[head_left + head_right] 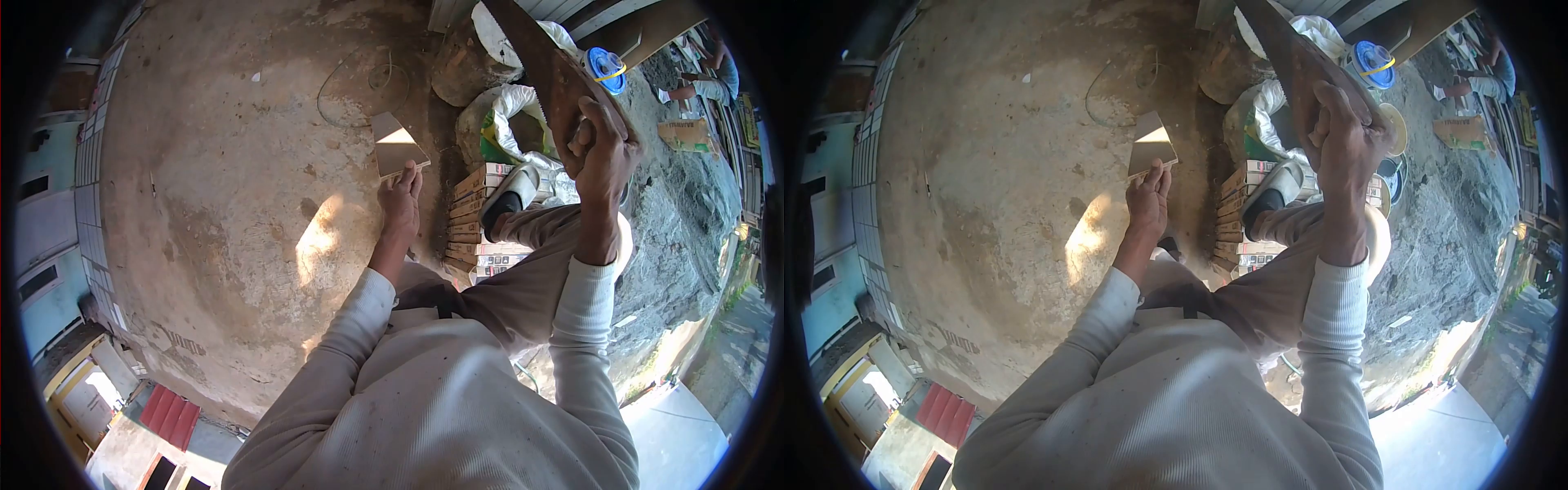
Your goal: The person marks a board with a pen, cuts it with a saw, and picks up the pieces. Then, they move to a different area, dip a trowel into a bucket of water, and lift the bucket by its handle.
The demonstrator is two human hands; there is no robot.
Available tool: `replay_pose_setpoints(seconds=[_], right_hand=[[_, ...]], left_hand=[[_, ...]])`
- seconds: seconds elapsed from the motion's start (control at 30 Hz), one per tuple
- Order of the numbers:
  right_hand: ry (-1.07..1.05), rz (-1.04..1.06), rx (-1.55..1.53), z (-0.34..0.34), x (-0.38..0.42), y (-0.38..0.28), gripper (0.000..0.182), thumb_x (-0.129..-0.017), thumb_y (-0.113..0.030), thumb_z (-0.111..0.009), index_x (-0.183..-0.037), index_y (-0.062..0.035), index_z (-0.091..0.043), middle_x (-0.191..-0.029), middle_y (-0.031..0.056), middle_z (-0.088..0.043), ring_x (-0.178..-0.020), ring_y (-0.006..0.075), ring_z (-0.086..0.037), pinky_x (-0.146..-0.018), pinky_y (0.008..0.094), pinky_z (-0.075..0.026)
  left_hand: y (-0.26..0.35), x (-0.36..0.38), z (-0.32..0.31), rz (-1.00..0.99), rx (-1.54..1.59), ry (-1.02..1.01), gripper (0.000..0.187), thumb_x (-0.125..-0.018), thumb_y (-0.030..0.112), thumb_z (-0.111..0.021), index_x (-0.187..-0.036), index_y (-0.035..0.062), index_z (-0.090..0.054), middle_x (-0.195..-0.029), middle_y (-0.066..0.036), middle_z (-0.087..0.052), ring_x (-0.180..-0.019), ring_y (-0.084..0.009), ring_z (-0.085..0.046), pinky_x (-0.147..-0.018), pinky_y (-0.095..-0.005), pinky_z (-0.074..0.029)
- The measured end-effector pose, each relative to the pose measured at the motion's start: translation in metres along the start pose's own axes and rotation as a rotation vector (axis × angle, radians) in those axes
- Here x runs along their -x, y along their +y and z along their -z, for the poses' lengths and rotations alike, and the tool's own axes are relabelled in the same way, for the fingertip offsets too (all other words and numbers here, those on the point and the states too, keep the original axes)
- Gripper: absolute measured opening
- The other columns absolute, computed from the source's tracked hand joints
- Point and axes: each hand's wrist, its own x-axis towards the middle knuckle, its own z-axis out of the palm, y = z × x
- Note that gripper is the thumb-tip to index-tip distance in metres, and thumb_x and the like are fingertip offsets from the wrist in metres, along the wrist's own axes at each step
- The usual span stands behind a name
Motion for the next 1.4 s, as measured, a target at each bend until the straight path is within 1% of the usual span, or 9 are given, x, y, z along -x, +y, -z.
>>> replay_pose_setpoints(seconds=[0.47,0.6,0.8,0.83,0.87,0.9,0.97,1.13,1.4], right_hand=[[-0.025,0.116,0.133,-0.010,0.011,0.000,0.016,-0.088,-0.014,-0.074,-0.082,0.0006,-0.075,-0.059,-0.0004,-0.057,-0.053,0.0076,-0.051,-0.052,0.0251,-0.037],[0.036,-0.043,-0.013,-0.009,0.016,-0.005,0.035,-0.082,-0.015,-0.074,-0.110,0.0058,-0.078,-0.091,0.0048,-0.074,-0.067,0.0099,-0.063,-0.060,0.0261,-0.049],[0.206,0.537,-0.018,0.031,0.039,-0.028,0.044,-0.089,-0.009,-0.076,-0.128,0.0111,-0.072,-0.105,0.0088,-0.076,-0.087,0.0127,-0.066,-0.083,0.0272,-0.052],[0.271,0.620,0.055,0.050,0.043,-0.034,0.044,-0.089,-0.011,-0.077,-0.128,0.0087,-0.073,-0.092,0.0039,-0.075,-0.068,0.0073,-0.060,-0.066,0.0229,-0.049],[0.198,0.685,0.006,0.061,0.059,-0.065,0.057,-0.097,-0.025,-0.077,-0.133,0.0169,-0.064,-0.129,0.0188,-0.075,-0.121,0.0221,-0.067,-0.110,0.0368,-0.048],[0.239,0.706,0.042,0.081,0.070,-0.069,0.054,-0.097,-0.023,-0.074,-0.135,0.0146,-0.064,-0.126,0.0147,-0.075,-0.106,0.0159,-0.066,-0.094,0.0302,-0.053],[0.349,0.781,0.088,0.121,0.099,-0.071,0.045,-0.092,-0.008,-0.072,-0.131,0.0131,-0.069,-0.121,0.0152,-0.078,-0.108,0.0183,-0.071,-0.100,0.0316,-0.054],[0.286,0.109,-0.228,0.216,0.184,-0.015,0.066,-0.091,-0.036,-0.076,-0.138,0.0101,-0.066,-0.104,0.0132,-0.076,-0.086,0.0094,-0.068,-0.075,0.0227,-0.052],[0.519,-0.073,0.538,0.187,0.300,0.223,0.052,-0.096,-0.017,-0.075,-0.141,0.0064,-0.062,-0.124,0.0265,-0.075,-0.117,0.0296,-0.074,-0.100,0.0390,-0.055]], left_hand=[[0.007,-0.007,0.012,-0.064,-0.011,-0.020,0.047,-0.099,0.010,-0.078,-0.138,-0.0020,-0.056,-0.132,-0.010,-0.065,-0.122,-0.0217,-0.066,-0.109,-0.0323,-0.056],[0.012,-0.004,0.030,0.064,-0.031,0.143,0.034,-0.102,0.009,-0.069,-0.132,-0.0007,-0.058,-0.126,-0.012,-0.065,-0.113,-0.0213,-0.067,-0.100,-0.0336,-0.061],[0.034,0.004,0.074,0.068,-0.164,0.174,0.034,-0.101,0.013,-0.060,-0.131,-0.0038,-0.057,-0.125,-0.015,-0.064,-0.110,-0.0254,-0.066,-0.099,-0.0392,-0.059],[0.037,0.001,0.082,0.053,-0.183,0.160,0.029,-0.102,0.013,-0.060,-0.125,-0.0048,-0.061,-0.117,-0.014,-0.067,-0.105,-0.0250,-0.068,-0.098,-0.0402,-0.060],[0.041,0.003,0.085,0.043,-0.217,0.174,0.031,-0.102,0.014,-0.060,-0.127,-0.0046,-0.060,-0.118,-0.014,-0.066,-0.105,-0.0254,-0.067,-0.096,-0.0394,-0.060],[0.046,0.007,0.091,0.034,-0.256,0.195,0.033,-0.102,0.015,-0.060,-0.129,-0.0043,-0.058,-0.120,-0.015,-0.065,-0.106,-0.0257,-0.066,-0.095,-0.0385,-0.059],[0.049,-0.002,0.119,0.019,-0.288,0.151,0.040,-0.100,0.015,-0.061,-0.136,-0.0037,-0.054,-0.124,-0.015,-0.063,-0.109,-0.0269,-0.064,-0.096,-0.0378,-0.058],[0.056,0.000,0.147,0.085,-0.378,0.168,0.045,-0.099,0.012,-0.059,-0.141,-0.0040,-0.052,-0.130,-0.016,-0.061,-0.118,-0.0293,-0.062,-0.098,-0.0394,-0.057],[0.043,0.027,0.160,0.135,-0.441,0.209,0.048,-0.102,0.011,-0.059,-0.145,-0.0063,-0.049,-0.138,-0.018,-0.059,-0.128,-0.0310,-0.060,-0.107,-0.0428,-0.053]])
